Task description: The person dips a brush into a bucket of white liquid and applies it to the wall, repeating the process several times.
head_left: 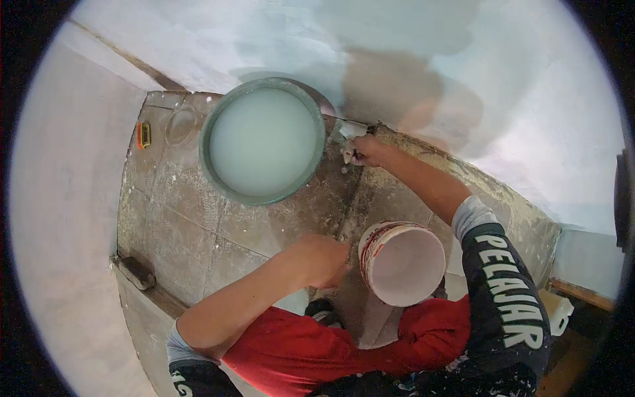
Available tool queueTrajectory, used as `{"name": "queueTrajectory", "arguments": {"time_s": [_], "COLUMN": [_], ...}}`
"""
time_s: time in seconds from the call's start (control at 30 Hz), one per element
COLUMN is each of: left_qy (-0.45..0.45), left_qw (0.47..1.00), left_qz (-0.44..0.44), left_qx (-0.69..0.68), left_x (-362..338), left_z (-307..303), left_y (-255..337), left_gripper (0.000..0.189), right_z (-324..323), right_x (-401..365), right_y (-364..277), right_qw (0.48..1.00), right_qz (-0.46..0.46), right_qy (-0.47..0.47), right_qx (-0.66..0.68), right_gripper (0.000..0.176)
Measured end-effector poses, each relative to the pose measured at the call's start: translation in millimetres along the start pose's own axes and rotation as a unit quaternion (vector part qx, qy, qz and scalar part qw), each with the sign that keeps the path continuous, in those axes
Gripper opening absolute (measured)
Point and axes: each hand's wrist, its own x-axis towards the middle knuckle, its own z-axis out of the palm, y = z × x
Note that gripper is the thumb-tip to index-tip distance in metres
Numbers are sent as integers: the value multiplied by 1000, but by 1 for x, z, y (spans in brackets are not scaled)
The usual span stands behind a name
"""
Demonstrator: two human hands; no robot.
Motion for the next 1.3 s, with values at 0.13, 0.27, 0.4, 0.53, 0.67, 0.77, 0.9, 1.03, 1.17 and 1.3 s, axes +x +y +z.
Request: {"name": "queueTrajectory", "arguments": {"time_s": [0.13, 0.27, 0.4, 0.53, 0.67, 0.77, 0.9, 1.03, 1.17, 1.3], "left_qy": [19, 27, 20, 26, -1, -8, -8, -8, 7, 7], "left_qw": [1000, 999, 1000, 1000, 1000, 1000, 1000, 1000, 1000, 1000], "left_qz": [20, 21, 12, 13, -10, -11, -23, -13, -14, 4], "left_qx": [-1, 3, -4, -4, 9, -7, -8, 6, -2, -6], "left_x": [1, 2, 1, 0, 3, -3, -5, -4, -2, -11], "left_z": [4, 7, 6, 5, 6, -2, -3, -2, 1, -3], "left_y": [-5, -4, 0, 3, 2, 4, 2, 5, 1, 1], "left_gripper": [36, 37, 37, 38, 39, 39, 39, 37, 36, 36], "right_z": [-2, 1, 17, 7, -6, -1, 4, 9, 4, 25], "right_x": [-3, -3, -34, -10, 11, 4, 7, 3, 19, -26], "right_y": [-3, 11, 26, 29, 11, 8, 37, 40, 15, 17], "right_qw": [999, 997, 996, 996, 995, 993, 979, 983, 988, 960], "right_qz": [-18, -78, -94, -63, -68, -107, -163, -165, -134, -230], "right_qy": [-10, -10, -5, -65, -77, -31, -36, -47, -63, 22], "right_qx": [-35, -8, -11, -28, -8, -31, -117, -60, -53, -157], "right_gripper": [10, 11, 13, 17, 13, 12, 15, 16, 19, 21]}}
